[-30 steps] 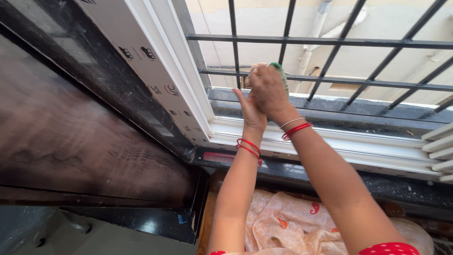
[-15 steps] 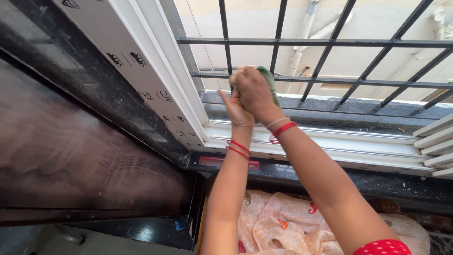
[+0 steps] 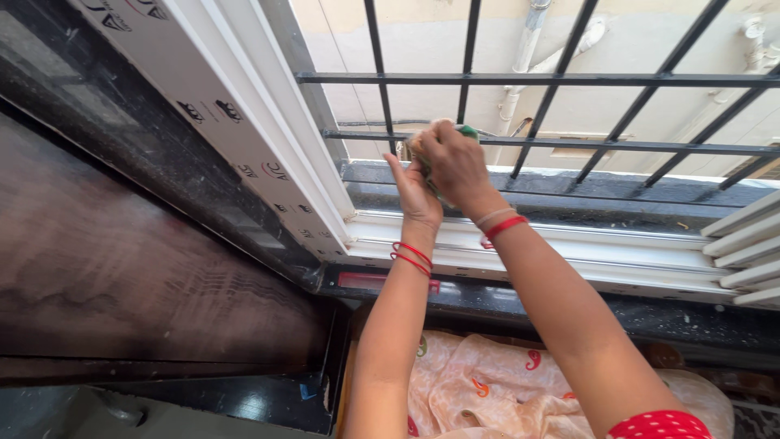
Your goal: The person sits on the floor and wipes the white window frame and the black metal security bars using a green and white cloth. They clean the horizontal and vertical sections of the frame and the bars systematically.
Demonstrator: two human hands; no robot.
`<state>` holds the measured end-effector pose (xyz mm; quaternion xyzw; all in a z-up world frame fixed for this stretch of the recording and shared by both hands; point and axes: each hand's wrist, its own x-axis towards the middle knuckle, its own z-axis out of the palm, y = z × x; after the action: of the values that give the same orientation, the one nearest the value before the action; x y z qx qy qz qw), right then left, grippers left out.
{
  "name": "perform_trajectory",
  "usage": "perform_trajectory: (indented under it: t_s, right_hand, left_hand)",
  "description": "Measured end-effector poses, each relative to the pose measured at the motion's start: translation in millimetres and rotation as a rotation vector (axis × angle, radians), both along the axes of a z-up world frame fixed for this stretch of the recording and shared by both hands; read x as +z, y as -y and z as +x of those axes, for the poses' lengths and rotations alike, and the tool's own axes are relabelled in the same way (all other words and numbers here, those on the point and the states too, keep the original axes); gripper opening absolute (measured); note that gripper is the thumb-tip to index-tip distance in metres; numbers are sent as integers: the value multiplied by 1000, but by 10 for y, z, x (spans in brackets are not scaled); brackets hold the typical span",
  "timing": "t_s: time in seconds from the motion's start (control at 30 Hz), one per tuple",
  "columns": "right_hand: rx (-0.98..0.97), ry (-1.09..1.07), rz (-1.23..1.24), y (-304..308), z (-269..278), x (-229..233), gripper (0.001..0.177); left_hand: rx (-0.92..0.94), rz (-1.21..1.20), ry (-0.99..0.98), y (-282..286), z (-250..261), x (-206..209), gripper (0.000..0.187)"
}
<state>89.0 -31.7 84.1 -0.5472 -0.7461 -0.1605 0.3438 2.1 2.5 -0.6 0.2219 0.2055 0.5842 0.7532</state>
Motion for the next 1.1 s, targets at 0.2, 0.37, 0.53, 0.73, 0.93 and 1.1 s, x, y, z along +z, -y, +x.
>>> perform_trajectory:
  t_s: [0.2,0.37,0.53,0.73,0.93,1.1]
  right_hand:
    - [0,31,208,442,628,-70,26]
    - [-100,38,57,658,1096,16,25]
    - [-213,-74,-2,527,918,-26,24]
    - [29,-524,-164,139,740,-52,19]
    - [131,-1023,-653,539,1420,-137,21]
    - [-56,-361,-310,851,1668,-199,32]
  left_hand:
    - [-116,-31,-46,336,657,32,99]
    - [-166,-9,-49,523,1166,98,96]
    - [-178,-21,-17,475,975,78,77]
    - [218,140,-526,335,497,59,29]
    - [751,692,-1190,322,-120,352,24]
    - [463,579,-930,464,-74,609,25]
